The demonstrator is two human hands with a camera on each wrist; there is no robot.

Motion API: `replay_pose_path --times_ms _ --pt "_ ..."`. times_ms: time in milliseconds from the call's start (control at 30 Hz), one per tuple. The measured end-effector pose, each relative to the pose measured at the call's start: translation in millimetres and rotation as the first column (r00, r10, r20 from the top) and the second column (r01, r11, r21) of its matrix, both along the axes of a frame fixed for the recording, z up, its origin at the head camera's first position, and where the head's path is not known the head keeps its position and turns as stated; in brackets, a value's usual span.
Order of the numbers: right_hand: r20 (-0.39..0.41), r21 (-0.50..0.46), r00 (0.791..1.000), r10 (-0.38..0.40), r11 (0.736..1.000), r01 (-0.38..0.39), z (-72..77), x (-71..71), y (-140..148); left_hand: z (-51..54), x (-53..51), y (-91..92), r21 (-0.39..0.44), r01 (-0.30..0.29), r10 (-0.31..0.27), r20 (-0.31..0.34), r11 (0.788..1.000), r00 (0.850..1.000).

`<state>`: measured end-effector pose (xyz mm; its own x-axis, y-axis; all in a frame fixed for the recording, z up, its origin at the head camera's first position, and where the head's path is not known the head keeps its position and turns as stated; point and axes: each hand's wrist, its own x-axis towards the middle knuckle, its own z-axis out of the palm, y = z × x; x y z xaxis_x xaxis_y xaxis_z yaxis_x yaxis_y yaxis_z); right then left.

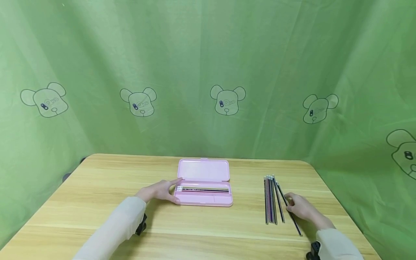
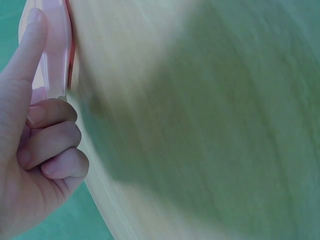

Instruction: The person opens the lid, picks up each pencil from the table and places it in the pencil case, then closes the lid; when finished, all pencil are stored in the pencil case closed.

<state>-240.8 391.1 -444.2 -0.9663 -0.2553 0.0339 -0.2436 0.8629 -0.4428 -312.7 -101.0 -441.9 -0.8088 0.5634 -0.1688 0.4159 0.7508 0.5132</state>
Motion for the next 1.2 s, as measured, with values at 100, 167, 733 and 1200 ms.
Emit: replay_pose_path --times_ms 100,167,733,1200 --pt "-0.012 0.026 1.0 -0.015 1.0 0.015 -2.1 -2.6 1 0.1 0.2 -0.3 0.005 0.002 -0.002 -0.002 1.0 1.0" --pt "-0.018 0.045 0.999 -0.027 0.999 0.028 -2.7 -3.6 1 0.2 0.1 -0.4 0.006 0.004 -0.004 -0.001 1.0 1.0" --pt "0.018 0.056 0.998 -0.062 0.997 0.061 -1.1 -5.1 1 1.9 0.4 1.2 -0.017 -0.004 0.004 0.01 1.0 1.0" --pt "-0.007 -0.051 1.0 -0.03 0.998 0.03 13.8 -5.6 -11 1.8 0.3 1.0 -0.021 -0.008 0.008 0.01 1.0 1.0"
